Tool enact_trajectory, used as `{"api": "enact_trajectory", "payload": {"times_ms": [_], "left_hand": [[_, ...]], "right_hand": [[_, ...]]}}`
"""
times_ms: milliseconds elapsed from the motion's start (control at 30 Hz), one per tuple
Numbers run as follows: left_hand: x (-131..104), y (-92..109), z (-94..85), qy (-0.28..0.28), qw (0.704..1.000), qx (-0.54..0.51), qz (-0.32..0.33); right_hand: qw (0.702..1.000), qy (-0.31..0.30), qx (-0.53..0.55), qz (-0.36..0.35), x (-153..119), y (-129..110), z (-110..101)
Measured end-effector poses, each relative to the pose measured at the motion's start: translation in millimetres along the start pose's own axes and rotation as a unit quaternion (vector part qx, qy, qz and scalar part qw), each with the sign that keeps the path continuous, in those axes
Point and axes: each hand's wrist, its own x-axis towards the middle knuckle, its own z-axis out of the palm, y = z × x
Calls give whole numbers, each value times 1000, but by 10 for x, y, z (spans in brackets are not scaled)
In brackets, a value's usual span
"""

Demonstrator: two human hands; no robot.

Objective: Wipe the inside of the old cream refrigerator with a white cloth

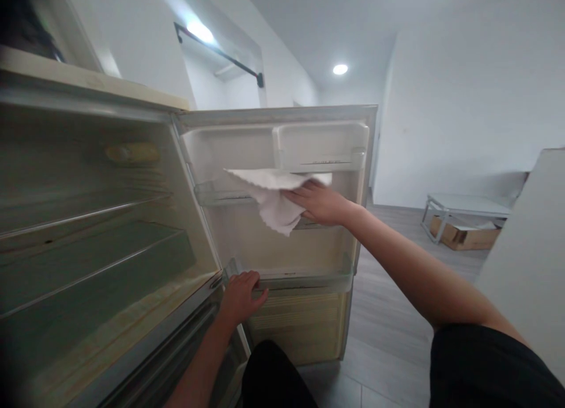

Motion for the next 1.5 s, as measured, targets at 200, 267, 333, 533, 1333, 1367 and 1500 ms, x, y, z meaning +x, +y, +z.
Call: {"api": "enact_trajectory", "payload": {"times_ms": [200,267,333,533,1333,1367,1500], "left_hand": [[-33,-37,-15,-4,1000,-8,5],[-44,-40,-18,-4,1000,-9,7],[-51,-42,-16,-4,1000,-8,7],[-58,-55,-10,-3,1000,-7,9],[21,25,2,-5,1000,0,-10],[29,31,5,-6,1000,0,-11],[55,59,15,-9,1000,-2,-15]], "right_hand": [[979,-125,-60,148,-103,47,-123],[972,-127,-74,185,-152,73,-209],[966,-102,-86,220,-210,89,-288],[930,-131,-119,323,-242,47,-335],[927,12,259,272,-132,82,-100],[928,70,254,264,-159,-4,-102],[964,85,146,204,-225,-531,-26]]}}
